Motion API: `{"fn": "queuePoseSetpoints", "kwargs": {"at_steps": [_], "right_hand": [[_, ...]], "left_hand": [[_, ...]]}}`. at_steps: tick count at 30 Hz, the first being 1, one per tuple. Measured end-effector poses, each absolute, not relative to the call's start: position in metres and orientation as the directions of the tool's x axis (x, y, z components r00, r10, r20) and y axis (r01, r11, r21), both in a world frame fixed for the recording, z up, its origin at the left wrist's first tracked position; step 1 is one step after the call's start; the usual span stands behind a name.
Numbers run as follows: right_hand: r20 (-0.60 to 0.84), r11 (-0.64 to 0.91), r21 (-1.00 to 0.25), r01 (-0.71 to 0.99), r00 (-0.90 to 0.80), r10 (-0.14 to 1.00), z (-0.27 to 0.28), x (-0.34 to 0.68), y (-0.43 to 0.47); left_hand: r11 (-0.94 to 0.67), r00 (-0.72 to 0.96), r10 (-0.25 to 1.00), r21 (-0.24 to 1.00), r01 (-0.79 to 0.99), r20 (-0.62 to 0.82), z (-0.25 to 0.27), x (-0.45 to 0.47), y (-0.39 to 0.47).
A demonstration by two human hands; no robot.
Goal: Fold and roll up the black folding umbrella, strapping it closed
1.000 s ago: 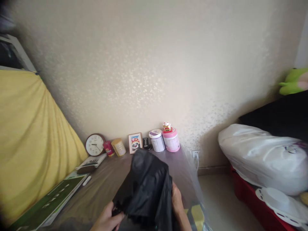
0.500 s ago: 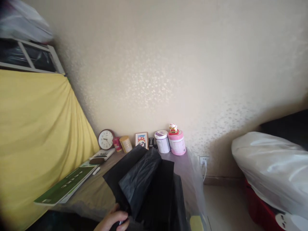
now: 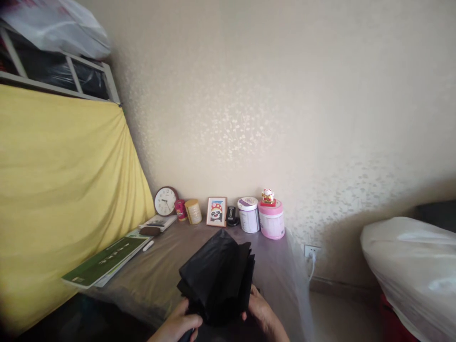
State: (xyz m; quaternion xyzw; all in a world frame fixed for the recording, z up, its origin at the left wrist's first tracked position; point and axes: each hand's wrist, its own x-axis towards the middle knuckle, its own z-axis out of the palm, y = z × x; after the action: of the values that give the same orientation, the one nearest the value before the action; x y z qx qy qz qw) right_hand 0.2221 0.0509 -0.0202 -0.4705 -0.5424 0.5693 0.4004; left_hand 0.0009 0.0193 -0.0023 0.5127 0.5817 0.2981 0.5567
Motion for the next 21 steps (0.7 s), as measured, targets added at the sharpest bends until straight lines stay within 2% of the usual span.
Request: {"fn": "queuePoseSetpoints", "kwargs": {"at_steps": [6, 10, 13, 16, 18, 21], "right_hand": [[-0.202, -0.150, -0.971, 0.186, -0.302, 0.932, -0.020, 0.242, 0.061], [-0.227, -0.147, -0.950, 0.277, -0.283, 0.932, -0.015, 0.264, 0.048], [-0.271, -0.174, -0.916, 0.362, -0.240, 0.932, -0.021, 0.278, 0.033], [-0.314, -0.220, -0.871, 0.440, -0.152, 0.937, -0.029, 0.291, 0.021], [-0.223, -0.166, -0.838, 0.520, -0.049, 0.974, -0.028, 0.298, 0.018], [0.111, -0.007, -0.768, 0.640, 0.143, 0.984, -0.011, 0.299, 0.020]], "left_hand": [[0.249, 0.082, 0.943, 0.847, 0.469, -0.322, -0.010, 0.015, 0.032], [0.079, 0.127, 0.971, 0.773, 0.629, -0.202, -0.013, 0.017, 0.041], [-0.039, 0.160, 0.981, 0.693, 0.720, -0.112, -0.015, 0.017, 0.044], [-0.074, 0.176, 0.978, 0.606, 0.792, -0.110, -0.013, 0.018, 0.044], [-0.132, 0.220, 0.969, 0.515, 0.847, -0.114, -0.008, 0.018, 0.042], [-0.242, 0.315, 0.944, 0.436, 0.867, -0.100, -0.003, 0.010, 0.042]]}}
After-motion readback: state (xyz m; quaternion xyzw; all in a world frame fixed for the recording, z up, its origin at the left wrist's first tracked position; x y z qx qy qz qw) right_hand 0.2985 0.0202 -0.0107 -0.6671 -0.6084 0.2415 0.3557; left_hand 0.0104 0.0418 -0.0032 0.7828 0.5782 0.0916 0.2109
